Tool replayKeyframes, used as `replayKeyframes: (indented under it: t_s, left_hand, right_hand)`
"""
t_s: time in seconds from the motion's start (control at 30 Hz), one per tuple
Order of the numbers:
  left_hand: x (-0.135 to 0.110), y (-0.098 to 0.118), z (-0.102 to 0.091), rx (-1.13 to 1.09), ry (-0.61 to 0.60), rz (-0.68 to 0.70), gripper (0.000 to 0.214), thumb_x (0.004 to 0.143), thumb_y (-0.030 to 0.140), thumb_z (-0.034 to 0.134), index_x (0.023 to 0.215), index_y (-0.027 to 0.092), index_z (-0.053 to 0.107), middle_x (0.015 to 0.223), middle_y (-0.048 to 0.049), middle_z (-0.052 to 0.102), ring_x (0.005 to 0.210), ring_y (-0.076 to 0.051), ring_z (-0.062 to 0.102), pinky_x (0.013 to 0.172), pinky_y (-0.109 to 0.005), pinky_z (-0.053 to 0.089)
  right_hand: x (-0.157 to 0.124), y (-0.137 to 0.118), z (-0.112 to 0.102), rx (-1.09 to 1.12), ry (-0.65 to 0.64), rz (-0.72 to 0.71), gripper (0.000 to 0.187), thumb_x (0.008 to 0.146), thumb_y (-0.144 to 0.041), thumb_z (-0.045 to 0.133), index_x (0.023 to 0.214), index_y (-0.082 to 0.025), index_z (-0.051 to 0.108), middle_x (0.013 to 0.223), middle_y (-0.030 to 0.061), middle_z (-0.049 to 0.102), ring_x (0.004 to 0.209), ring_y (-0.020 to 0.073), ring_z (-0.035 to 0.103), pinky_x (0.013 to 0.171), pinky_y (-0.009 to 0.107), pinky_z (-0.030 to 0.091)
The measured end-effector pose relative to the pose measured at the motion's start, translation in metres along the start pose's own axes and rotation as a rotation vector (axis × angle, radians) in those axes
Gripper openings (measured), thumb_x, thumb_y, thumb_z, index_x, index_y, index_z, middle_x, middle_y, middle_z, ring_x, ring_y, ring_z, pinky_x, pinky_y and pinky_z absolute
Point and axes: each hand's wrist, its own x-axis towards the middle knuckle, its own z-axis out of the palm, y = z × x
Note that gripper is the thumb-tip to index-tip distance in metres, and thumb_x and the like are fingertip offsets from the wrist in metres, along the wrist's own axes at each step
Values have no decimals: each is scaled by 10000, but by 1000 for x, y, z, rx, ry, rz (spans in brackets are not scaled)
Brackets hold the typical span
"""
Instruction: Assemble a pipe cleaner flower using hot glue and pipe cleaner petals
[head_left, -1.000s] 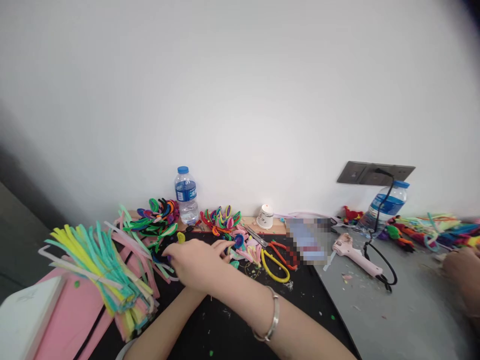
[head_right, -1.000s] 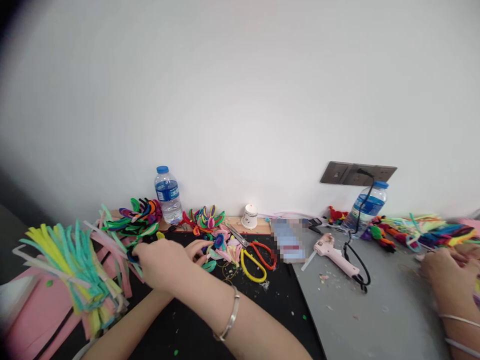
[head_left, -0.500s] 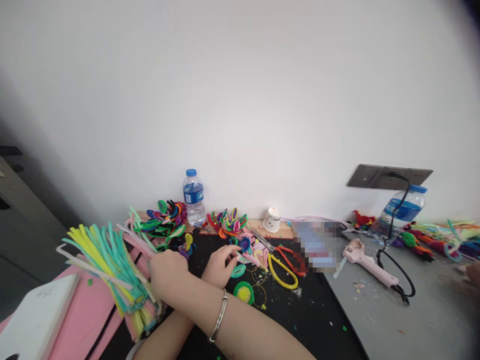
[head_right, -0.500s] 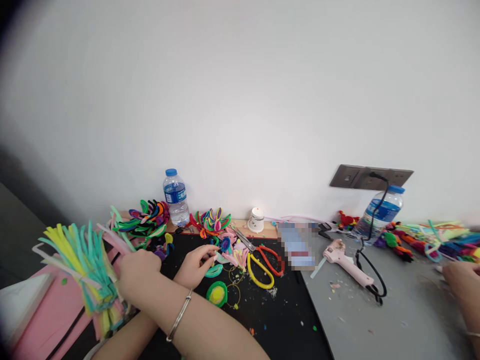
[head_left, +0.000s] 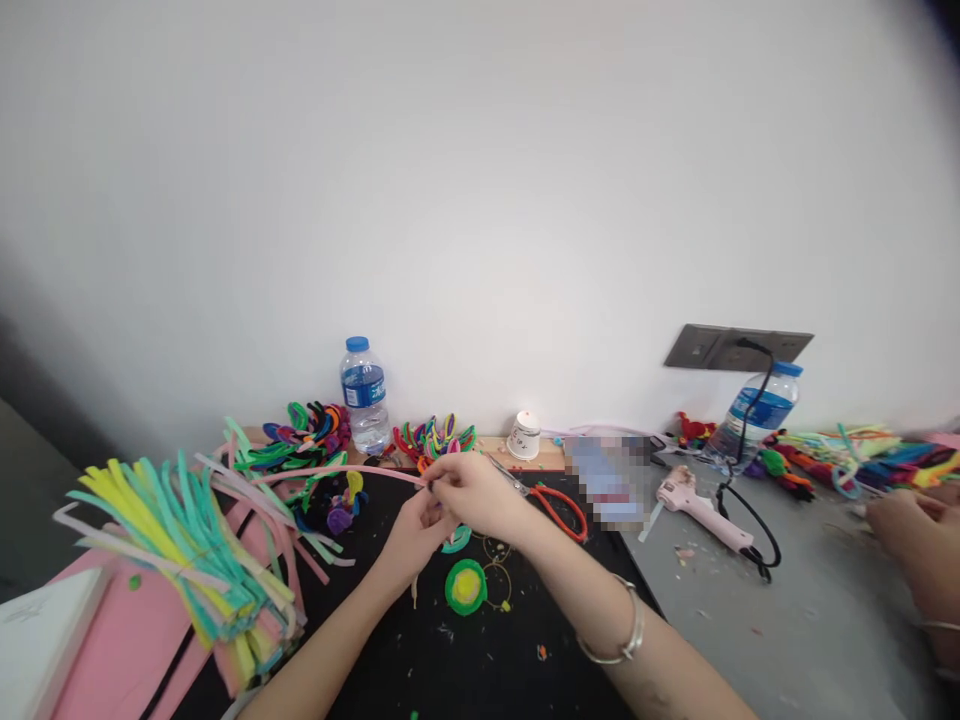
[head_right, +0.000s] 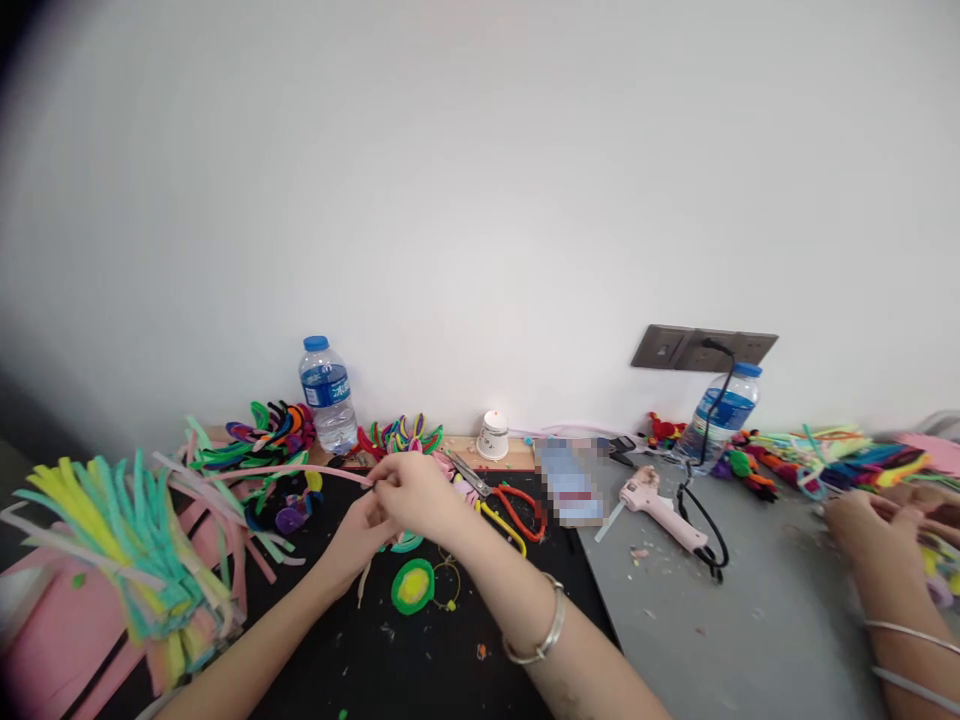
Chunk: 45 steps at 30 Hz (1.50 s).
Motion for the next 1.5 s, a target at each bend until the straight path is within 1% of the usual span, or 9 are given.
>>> replayKeyframes:
  t_s: [0.07,0.17,0.33,0.5,0.63,0.93,1.1,1.23,1.5]
  left_hand:
    - [-5,8,2,-65,-5,8,408,810,358,670,1152,158,571,890,-28,656,552,-91,565,481,-212,449]
    - [-10,18,6,-358,52,-46,481,778,396,688,1190,172,578,787,-21,660,518,-75,535,483,-194,407]
    - [-9,21,10,-453,167,-94,348,715,380,741,964,143,687,784,-27,685,546,-79,560,543,-207,453]
    - [-8,16,8,-283,206,-101,409,723,390,713,1016,110,656,562,35,625,466,-82,522,482,-195,426]
    - [-7,10,8,-100,86,-115,539,762,414,648,1187,102,534,505,39,640,405,-112,523,448,-224,432]
    - [-15,8,12,313,-96,-27,431,922,455,376,1032,134,640,406,64,509,384,-137,463,461,-236,385]
    - [-24,22,18,562,-242,26,405,938,392,350,864,162,676,415,75,427,414,-137,452,509,-232,362]
    - [-25,26,21,656,-262,107,433,939,345,343,663,176,630,484,53,455,500,-140,476,565,-225,347]
    - [-25,23,18,698,-277,98,457,948,331,314,607,188,582,460,48,442,480,-150,464,549,-232,323]
  right_hand:
    - [-19,12,-25,58,-14,44,290,750,-50,453,878,-140,697,518,-42,546,426,72,458,421,166,328]
    - [-46,30,-50,122,-79,114,284,729,-42,433,794,-125,697,448,-70,449,389,48,357,402,162,258]
    - [-73,62,-57,280,-150,266,209,678,-76,494,741,-121,689,433,-81,445,381,37,305,368,158,215]
    - [-71,88,-43,788,117,250,180,691,-217,668,852,-143,642,616,-14,645,407,45,451,402,151,358]
    - [-64,95,-30,1067,243,133,232,696,-324,737,752,-141,606,621,-2,634,445,57,508,430,153,411]
    - [-58,100,-1,1041,433,28,235,728,-364,710,708,-161,593,553,-37,556,408,62,425,354,160,377]
    - [-59,101,9,956,414,23,234,756,-375,679,720,-163,587,508,-52,560,354,61,427,318,166,361]
    - [-61,97,10,949,391,41,233,743,-379,681,727,-174,572,534,-47,600,372,76,491,359,183,424]
    - [-62,95,8,950,356,60,225,746,-373,662,757,-183,542,571,-35,638,391,88,543,399,194,464]
